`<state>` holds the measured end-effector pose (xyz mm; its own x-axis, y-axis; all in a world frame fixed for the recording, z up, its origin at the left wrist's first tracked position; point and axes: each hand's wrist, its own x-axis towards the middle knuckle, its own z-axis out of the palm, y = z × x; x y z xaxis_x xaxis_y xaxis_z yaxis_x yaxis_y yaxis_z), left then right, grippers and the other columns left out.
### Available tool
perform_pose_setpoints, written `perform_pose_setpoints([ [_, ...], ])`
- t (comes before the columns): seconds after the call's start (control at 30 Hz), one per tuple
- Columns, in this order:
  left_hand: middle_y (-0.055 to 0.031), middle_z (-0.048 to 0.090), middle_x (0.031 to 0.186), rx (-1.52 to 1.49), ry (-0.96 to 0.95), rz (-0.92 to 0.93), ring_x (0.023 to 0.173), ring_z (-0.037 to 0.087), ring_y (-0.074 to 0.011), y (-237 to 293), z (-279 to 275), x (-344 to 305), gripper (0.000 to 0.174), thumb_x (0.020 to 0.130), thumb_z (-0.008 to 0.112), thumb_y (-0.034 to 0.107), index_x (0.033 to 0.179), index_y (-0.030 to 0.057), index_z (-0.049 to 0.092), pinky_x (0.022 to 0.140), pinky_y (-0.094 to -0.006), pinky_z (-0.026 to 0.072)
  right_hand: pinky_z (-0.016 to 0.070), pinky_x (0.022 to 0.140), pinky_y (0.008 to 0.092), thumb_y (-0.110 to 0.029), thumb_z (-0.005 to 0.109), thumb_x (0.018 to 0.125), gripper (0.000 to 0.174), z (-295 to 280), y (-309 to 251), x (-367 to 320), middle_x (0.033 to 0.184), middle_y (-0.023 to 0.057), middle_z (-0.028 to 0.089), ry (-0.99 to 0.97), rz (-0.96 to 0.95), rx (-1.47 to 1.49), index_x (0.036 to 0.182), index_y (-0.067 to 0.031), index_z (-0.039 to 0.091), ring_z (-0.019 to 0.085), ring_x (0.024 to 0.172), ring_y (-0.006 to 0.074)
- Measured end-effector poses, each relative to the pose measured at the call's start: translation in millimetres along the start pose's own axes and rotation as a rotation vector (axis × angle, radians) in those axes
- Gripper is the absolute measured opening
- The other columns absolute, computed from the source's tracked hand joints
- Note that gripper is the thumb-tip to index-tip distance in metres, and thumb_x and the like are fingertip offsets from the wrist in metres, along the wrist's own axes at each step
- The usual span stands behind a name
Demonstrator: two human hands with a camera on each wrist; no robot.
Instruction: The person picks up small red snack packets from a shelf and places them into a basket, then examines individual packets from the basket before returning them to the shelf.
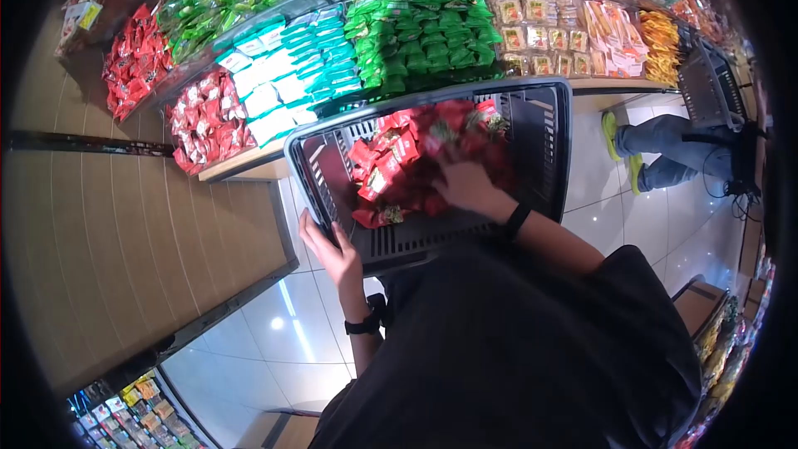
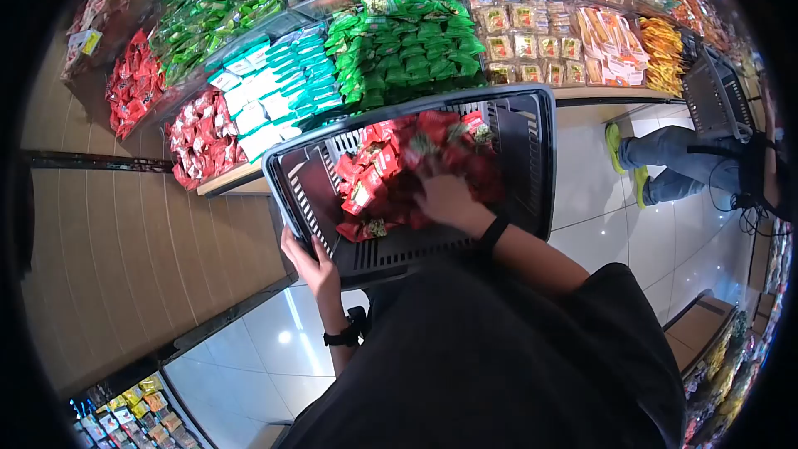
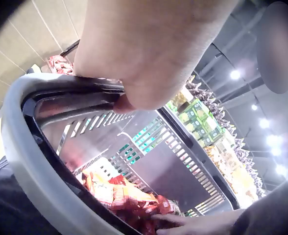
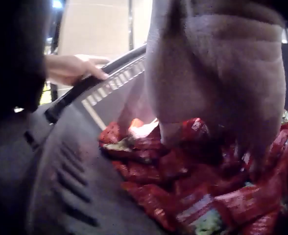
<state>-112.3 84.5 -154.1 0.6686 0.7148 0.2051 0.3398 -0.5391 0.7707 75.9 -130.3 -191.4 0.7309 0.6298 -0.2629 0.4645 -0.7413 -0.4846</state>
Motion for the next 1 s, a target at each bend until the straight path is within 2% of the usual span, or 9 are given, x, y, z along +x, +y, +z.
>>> perform_pose_setpoints([
  [0.1, -0.0237, 0.036, 0.149, -0.019, -0.012, -0.019, 0.14, 0.037, -0.0429, -0.3, -0.9, 0.1, 0.055, 0.096, 0.054, -0.001, 0.149, -0.0022, 0.037, 0.116, -0.0463, 0.0305, 0.0468, 0.104, 0.0544, -0.026, 0.068, 0.088, 0.065, -28.5, 38.7, 17.6, 0.157, 0.0248, 0.035, 0.275, -0.077, -0.1, 0.146, -0.0074, 0.044, 0.049, 0.133, 0.0435],
  [0.17, -0.0241, 0.036, 0.149, 0.011, 0.004, -0.002, 0.139, 0.038, -0.0437, 8.2, -1.7, 0.6, 0.059, 0.093, 0.056, -0.003, 0.149, -0.0013, 0.037, 0.116, -0.0475, 0.0307, 0.05, 0.099, 0.0492, -0.024, 0.067, 0.089, 0.057, -56.6, 50.6, 13.9, 0.139, 0.0279, 0.054, 0.222, -0.133, 0.148, 0.14, -0.0053, 0.049, 0.059, 0.119, 0.0457],
  [0.3, -0.0225, 0.048, 0.139, 0.256, 0.261, 0.284, 0.13, 0.046, -0.0379, 59.2, -0.1, 0.5, 0.058, 0.082, 0.059, -0.009, 0.138, -0.0009, 0.049, 0.11, -0.0471, 0.0373, 0.0499, 0.091, 0.0536, -0.033, 0.063, 0.093, 0.037, -76.4, 51.0, -22.3, 0.102, 0.0273, 0.069, -0.284, -0.095, 0.25, 0.111, -0.0004, 0.068, 0.067, 0.1, 0.0452],
  [0.4, -0.0171, 0.067, 0.104, 0.002, -0.213, 0.466, 0.1, 0.064, -0.0366, 73.4, 17.7, 7.2, 0.017, 0.083, 0.065, -0.005, 0.097, 0.0015, 0.07, 0.088, -0.0425, 0.052, 0.0473, 0.103, 0.0485, -0.052, 0.048, 0.099, 0.062, -38.7, 46.2, -39.3, 0.129, 0.0268, 0.063, -0.75, -0.067, -0.014, 0.124, 0.0021, 0.065, 0.06, 0.121, 0.0423],
  [0.57, -0.0208, 0.068, 0.106, 0.422, -1.193, 0.27, 0.102, 0.065, -0.0399, 41.2, 57.4, -4.5, 0.031, 0.09, 0.068, 0.028, 0.105, 0.0013, 0.068, 0.088, -0.0491, 0.0526, 0.0284, 0.12, 0.0547, -0.057, 0.044, 0.101, 0.075, 3.0, 37.5, -38.5, 0.165, 0.0203, 0.024, -0.739, 0.139, -0.174, 0.159, -0.0122, 0.029, 0.027, 0.15, 0.044],
  [0.67, -0.0224, 0.066, 0.115, 0.435, -1.198, 0.199, 0.114, 0.062, -0.0418, 16.0, 81.1, -3.0, 0.043, 0.087, 0.069, 0.032, 0.12, 0.0051, 0.065, 0.1, -0.0506, 0.049, 0.0299, 0.119, 0.0557, -0.055, 0.044, 0.101, 0.076, 6.8, 36.0, -26.7, 0.164, 0.0215, 0.025, -0.731, 0.162, -0.191, 0.159, -0.0093, 0.028, 0.03, 0.148, 0.0451],
  [0.83, -0.0255, 0.063, 0.126, 0.34, -1.268, 0.105, 0.115, 0.061, -0.0438, 1.0, 92.7, 12.7, 0.054, 0.09, 0.067, 0.035, 0.134, 0.0044, 0.056, 0.1, -0.0495, 0.0491, 0.0315, 0.118, 0.0564, -0.047, 0.054, 0.099, 0.075, 1.2, 48.7, -10.3, 0.163, 0.022, 0.029, -0.518, 0.04, 0.07, 0.159, -0.0107, 0.028, 0.032, 0.146, 0.047],
  [0.93, -0.0285, 0.039, 0.155, 0.562, -0.912, 0.157, 0.134, 0.044, -0.0555, 13.3, 91.8, 15.2, 0.059, 0.093, 0.066, 0.034, 0.144, 0.0091, 0.051, 0.113, -0.0528, 0.0393, 0.035, 0.115, 0.054, -0.04, 0.059, 0.097, 0.077, -19.9, 52.8, 3.2, 0.156, 0.0252, 0.04, -0.341, 0.021, 0.277, 0.159, -0.0088, 0.026, 0.042, 0.139, 0.0488],
  [1.0, -0.0287, 0.038, 0.155, 0.584, -0.745, 0.336, 0.136, 0.043, -0.054, 27.7, 74.8, 28.6, 0.057, 0.094, 0.066, 0.031, 0.144, 0.0091, 0.052, 0.114, -0.0514, 0.0376, 0.04, 0.11, 0.053, -0.032, 0.062, 0.095, 0.073, -34.8, 60.4, 10.5, 0.14, 0.0281, 0.055, 0.361, -0.256, -0.048, 0.155, -0.0038, 0.033, 0.053, 0.127, 0.0489],
])
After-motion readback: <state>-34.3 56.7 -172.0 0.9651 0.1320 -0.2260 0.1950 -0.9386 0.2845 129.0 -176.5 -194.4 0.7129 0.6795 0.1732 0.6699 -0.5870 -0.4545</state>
